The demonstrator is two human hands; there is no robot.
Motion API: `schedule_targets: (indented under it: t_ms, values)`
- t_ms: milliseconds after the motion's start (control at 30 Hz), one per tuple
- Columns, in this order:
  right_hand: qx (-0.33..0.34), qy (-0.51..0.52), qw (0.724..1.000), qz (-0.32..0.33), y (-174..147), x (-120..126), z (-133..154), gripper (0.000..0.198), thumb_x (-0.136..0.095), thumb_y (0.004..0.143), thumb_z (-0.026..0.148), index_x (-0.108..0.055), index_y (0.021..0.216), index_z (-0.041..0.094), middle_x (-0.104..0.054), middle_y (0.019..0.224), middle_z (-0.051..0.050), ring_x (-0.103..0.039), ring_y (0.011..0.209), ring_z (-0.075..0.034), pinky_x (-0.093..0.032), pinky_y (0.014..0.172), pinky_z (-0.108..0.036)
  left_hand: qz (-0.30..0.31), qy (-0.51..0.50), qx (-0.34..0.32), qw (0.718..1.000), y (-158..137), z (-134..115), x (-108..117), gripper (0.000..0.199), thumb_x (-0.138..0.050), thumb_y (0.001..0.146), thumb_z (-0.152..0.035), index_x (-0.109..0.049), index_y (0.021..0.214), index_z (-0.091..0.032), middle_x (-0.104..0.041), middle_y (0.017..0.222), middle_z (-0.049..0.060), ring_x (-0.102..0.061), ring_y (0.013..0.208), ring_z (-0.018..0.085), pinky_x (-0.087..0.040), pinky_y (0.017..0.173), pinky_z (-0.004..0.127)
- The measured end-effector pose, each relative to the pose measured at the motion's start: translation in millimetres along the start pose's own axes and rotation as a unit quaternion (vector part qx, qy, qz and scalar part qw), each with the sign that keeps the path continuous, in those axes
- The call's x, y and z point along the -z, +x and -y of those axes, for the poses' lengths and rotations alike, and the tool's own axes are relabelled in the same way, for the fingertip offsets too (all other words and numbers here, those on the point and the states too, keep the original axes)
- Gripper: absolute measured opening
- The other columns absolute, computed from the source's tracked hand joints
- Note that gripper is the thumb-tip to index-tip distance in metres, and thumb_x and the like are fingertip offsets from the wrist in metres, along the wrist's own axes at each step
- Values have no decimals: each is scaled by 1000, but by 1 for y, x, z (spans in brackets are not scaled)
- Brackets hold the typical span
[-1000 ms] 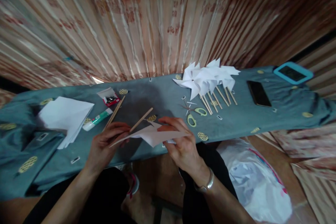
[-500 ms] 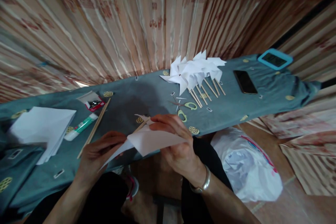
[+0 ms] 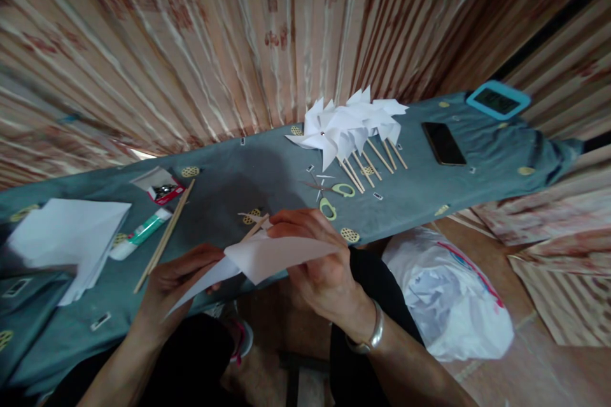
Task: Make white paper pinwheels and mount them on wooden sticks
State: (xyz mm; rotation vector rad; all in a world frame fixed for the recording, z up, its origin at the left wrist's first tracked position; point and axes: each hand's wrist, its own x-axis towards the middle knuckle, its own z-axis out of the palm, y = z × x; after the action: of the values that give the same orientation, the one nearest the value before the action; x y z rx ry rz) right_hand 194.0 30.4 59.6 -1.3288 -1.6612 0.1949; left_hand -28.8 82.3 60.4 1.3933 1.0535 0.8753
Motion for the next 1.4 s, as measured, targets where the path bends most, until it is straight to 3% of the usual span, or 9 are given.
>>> schedule_targets:
  t_ms: [200, 367, 667, 900, 1067, 1200, 1400]
  values:
    - [-12, 43, 999, -11, 0, -4, -1, 20, -56, 91, 22, -69, 105, 28, -74, 104, -7, -71, 102, -27, -59, 88, -46, 0, 3, -10, 1000, 1, -4, 0, 18, -79, 71, -44, -82, 69, -26, -67, 60, 5, -56, 47, 13, -45, 44, 23]
    - [29, 66, 997, -27, 5, -3, 4, 26, -57, 89, 14, -69, 107, 28, -75, 101, -5, -71, 99, -24, -59, 87, -44, -5, 8, -8, 1000, 1, -5, 1, 13, -78, 71, -39, -82, 69, -27, -69, 62, 5, -57, 47, 13, -47, 44, 23]
    - [-6, 104, 994, -22, 5, -6, 2, 21, -59, 87, 19, -71, 103, 27, -75, 101, -6, -71, 99, -26, -60, 86, -43, 20, 22, 8, 1000, -1, -6, 6, 14, -75, 75, -33, -81, 70, -21, -69, 65, 5, -58, 50, 13, -48, 47, 21]
    - [8, 122, 992, -16, 10, -3, 7, 27, -58, 86, 14, -70, 106, 28, -76, 101, -5, -71, 97, -25, -59, 85, -42, 44, 41, -17, 998, -4, 2, 12, 13, -72, 80, -29, -82, 75, -22, -71, 72, 5, -62, 55, 13, -51, 51, 21]
    - [36, 133, 990, -25, 15, -1, 12, 29, -57, 84, 6, -69, 103, 24, -75, 91, -5, -71, 95, -23, -58, 84, -38, 12, 69, -65, 995, -4, 6, 13, 10, -73, 79, -22, -83, 82, -26, -74, 73, 3, -66, 58, 13, -51, 51, 19]
    - [-12, 165, 986, -20, 13, -2, 13, 26, -60, 83, 4, -71, 95, 24, -75, 94, -3, -71, 95, -21, -57, 85, -35, -21, 102, -128, 986, -2, -2, 11, 9, -74, 78, -22, -82, 78, -26, -76, 71, 3, -70, 62, 15, -54, 54, 19]
    - [-171, 231, 957, 22, 12, 0, 12, 14, -68, 85, 17, -75, 94, 25, -76, 90, 0, -69, 77, -15, -54, 68, -24, -50, 193, -254, 946, -5, -9, 11, 13, -70, 87, -28, -82, 81, -24, -77, 74, 2, -70, 60, 12, -55, 55, 17]
